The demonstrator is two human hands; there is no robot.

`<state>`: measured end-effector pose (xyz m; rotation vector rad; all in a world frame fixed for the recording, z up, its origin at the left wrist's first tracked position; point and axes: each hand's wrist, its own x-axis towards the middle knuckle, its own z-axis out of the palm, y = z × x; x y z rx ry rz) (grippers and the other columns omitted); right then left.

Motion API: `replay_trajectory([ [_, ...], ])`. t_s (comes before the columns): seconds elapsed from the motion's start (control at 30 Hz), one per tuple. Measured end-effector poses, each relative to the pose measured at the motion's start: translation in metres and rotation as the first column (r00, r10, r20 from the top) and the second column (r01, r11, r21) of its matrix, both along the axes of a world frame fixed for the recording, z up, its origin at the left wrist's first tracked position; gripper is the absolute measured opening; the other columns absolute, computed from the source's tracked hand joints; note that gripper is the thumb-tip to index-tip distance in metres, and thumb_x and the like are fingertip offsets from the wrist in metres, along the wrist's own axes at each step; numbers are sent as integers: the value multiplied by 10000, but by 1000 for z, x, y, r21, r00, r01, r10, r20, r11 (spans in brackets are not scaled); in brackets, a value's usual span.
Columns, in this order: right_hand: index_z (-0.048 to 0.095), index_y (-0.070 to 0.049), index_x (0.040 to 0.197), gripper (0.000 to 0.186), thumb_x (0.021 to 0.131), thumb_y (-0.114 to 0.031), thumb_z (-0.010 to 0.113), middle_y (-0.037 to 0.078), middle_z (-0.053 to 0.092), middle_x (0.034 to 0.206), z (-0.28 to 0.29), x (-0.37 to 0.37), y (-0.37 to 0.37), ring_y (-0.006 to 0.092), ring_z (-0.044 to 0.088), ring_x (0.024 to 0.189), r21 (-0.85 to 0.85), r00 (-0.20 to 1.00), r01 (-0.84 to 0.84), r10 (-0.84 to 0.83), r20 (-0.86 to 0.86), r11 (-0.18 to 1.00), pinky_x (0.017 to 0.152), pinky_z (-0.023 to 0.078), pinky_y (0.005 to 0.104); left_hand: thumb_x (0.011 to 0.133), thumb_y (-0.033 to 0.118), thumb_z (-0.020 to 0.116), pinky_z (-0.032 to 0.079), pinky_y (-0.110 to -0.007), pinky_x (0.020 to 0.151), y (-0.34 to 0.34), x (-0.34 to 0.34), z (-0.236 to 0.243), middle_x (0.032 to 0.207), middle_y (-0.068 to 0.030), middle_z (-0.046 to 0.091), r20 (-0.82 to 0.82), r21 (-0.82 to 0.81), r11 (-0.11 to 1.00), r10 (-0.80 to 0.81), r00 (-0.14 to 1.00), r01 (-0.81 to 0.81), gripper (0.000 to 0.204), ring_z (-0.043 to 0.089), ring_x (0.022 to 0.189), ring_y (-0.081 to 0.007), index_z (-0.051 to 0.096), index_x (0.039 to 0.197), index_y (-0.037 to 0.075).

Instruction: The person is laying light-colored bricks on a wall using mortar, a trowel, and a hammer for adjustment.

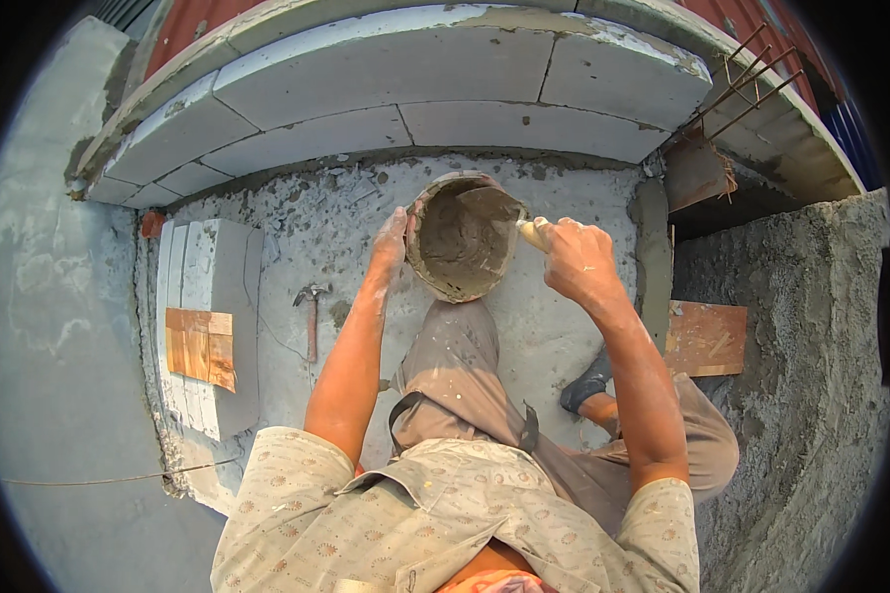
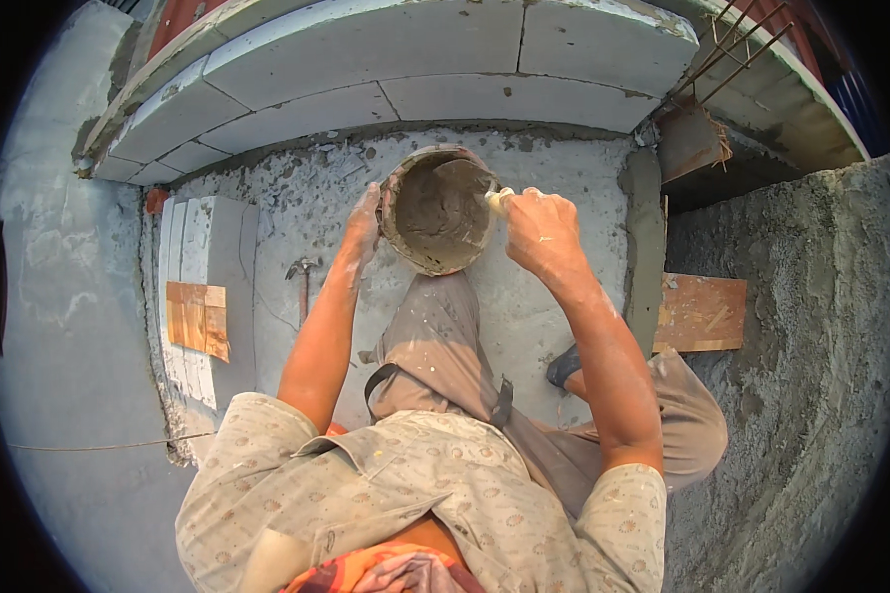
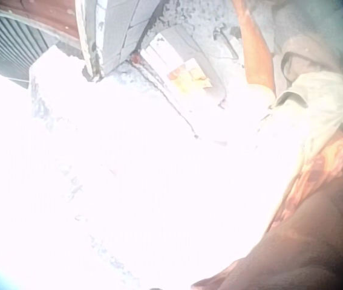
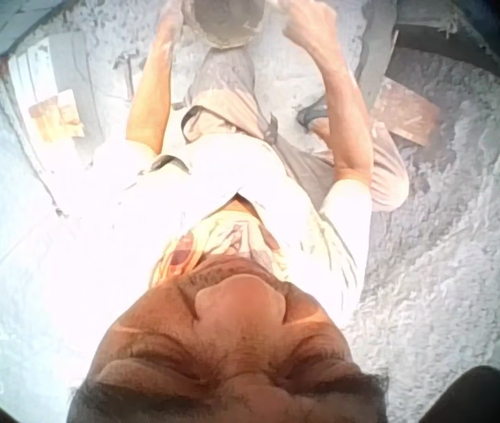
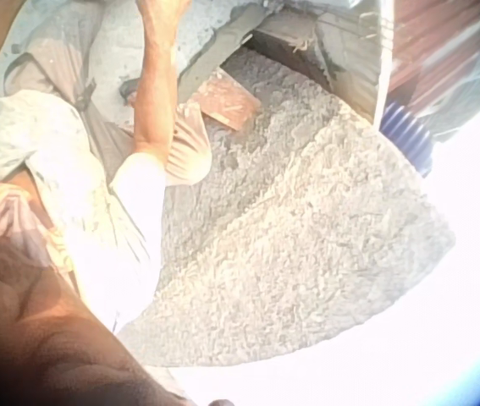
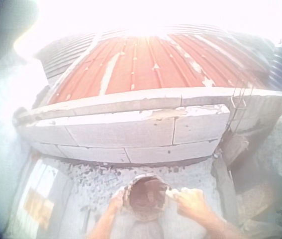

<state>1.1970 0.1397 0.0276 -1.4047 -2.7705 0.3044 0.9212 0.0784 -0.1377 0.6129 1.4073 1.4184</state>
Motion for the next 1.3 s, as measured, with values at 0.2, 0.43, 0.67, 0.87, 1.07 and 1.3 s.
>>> replay_trajectory([
  [0.2,623,-57,1056,242,832,-47,531,115,611,775,-13,-7,-46,268,652,706,104,966,-239,247,-71,965,586,508,389,988,455,436,443,-277,898,18,-2,-6,1188,-40,603,62,-40,997,-58,996,61,520,564,1043,-136,543,1291,46],
  [0.43,616,-163,1177,405,779,-88,624,122,624,861,-18,44,-26,277,648,694,-108,957,-208,225,181,972,606,500,386,995,427,437,438,-274,888,15,8,7,1166,-46,605,-22,21,991,-132,991,132,494,559,1017,-132,568,1246,23],
  [0.67,602,-72,1074,292,783,-92,605,177,673,882,-71,26,3,331,670,822,-371,912,-102,236,336,923,680,533,421,1006,381,433,398,-241,938,20,24,17,1183,-49,599,-119,-24,993,-120,986,118,476,535,1056,-113,565,1245,-8],
  [0.87,544,2,1079,317,769,-62,573,216,667,911,-63,10,-40,353,659,872,-428,975,-95,171,143,899,703,532,448,1006,363,440,369,-216,960,24,29,18,1207,-25,585,-33,-13,996,-88,996,87,470,516,1072,-91,546,1266,-15],
  [1.07,575,46,1061,306,852,-174,605,135,616,705,-37,5,-28,234,625,587,-856,991,86,-131,22,510,522,494,355,1010,350,429,377,-215,951,33,38,14,1209,-18,578,-63,-13,982,-188,980,188,467,511,1071,-83,512,1301,-6],
  [1.3,596,38,1125,340,845,-151,631,53,556,657,-72,20,-37,98,509,459,-987,720,-138,-677,-155,80,387,404,262,1009,377,407,395,-231,931,23,33,15,1203,-22,582,-7,43,988,-146,989,146,461,517,1055,-90,556,1245,10],
])
